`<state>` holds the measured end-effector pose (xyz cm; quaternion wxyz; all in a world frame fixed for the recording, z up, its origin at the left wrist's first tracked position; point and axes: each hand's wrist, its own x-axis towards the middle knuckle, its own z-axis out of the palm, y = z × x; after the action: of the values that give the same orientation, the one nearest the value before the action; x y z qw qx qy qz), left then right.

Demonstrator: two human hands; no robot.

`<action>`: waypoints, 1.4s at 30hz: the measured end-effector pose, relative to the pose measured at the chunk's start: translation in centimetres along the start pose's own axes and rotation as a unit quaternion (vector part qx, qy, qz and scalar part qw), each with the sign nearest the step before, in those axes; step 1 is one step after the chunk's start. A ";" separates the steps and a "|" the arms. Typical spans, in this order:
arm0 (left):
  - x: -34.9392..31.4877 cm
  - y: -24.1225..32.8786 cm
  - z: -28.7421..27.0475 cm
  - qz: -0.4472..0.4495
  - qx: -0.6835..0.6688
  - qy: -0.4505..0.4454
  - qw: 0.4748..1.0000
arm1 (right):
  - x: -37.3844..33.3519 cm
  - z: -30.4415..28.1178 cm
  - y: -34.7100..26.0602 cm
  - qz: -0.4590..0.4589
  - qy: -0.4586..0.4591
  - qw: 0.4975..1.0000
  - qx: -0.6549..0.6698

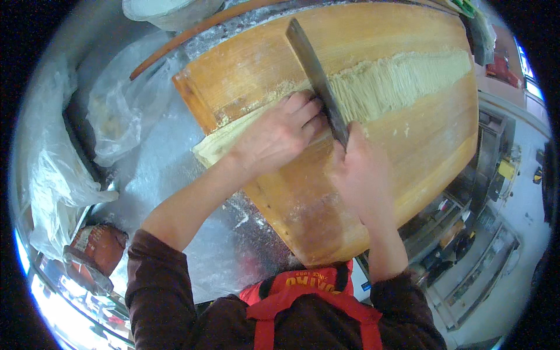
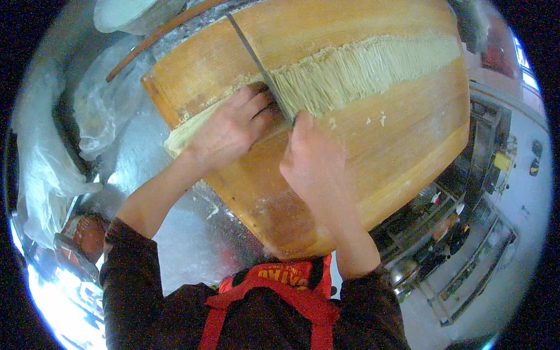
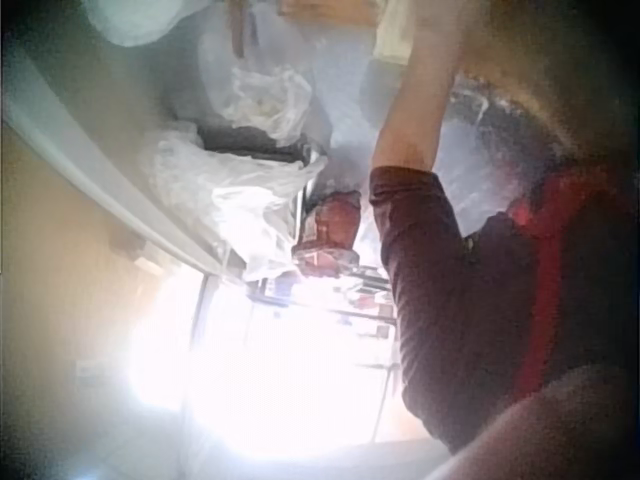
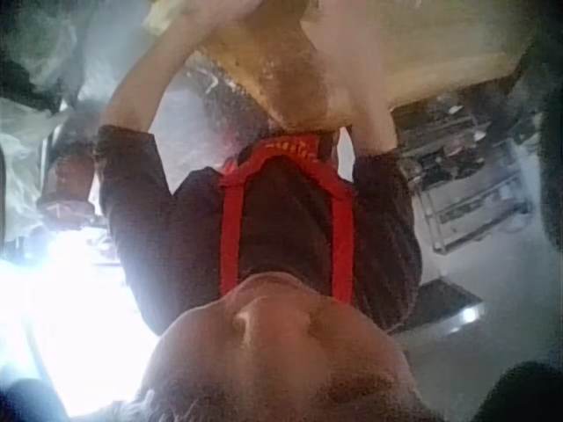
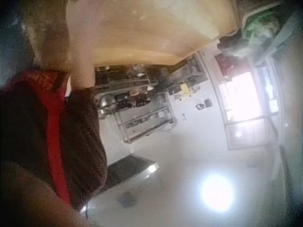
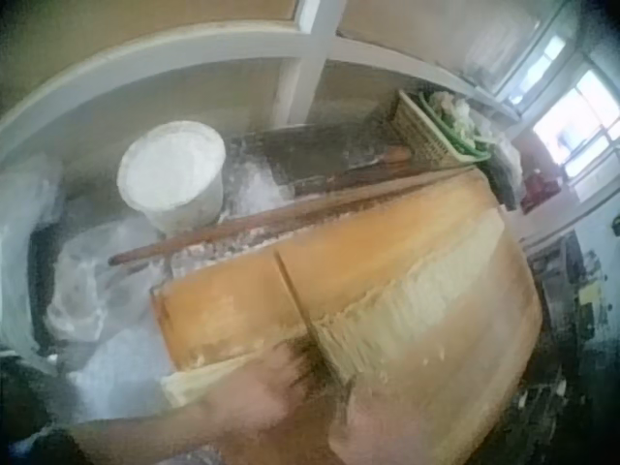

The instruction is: The person uses a large knife to repeatedly slice a flattened sheet of dough into thin strips on a wooden board. The hands hold the dough steady while the knife makes continuous vertical cuts across the surface.

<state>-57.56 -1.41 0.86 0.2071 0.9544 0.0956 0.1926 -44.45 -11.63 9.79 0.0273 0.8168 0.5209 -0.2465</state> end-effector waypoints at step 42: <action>-0.8 -0.1 0.1 -0.001 0.028 0.015 1.000 | -2.3 0.2 0.9 -0.053 0.041 0.994 0.084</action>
<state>-58.25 -1.62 0.46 0.1793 0.9567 0.1049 0.2037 -44.50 -14.00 10.43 -0.0762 0.7967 0.5419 -0.2566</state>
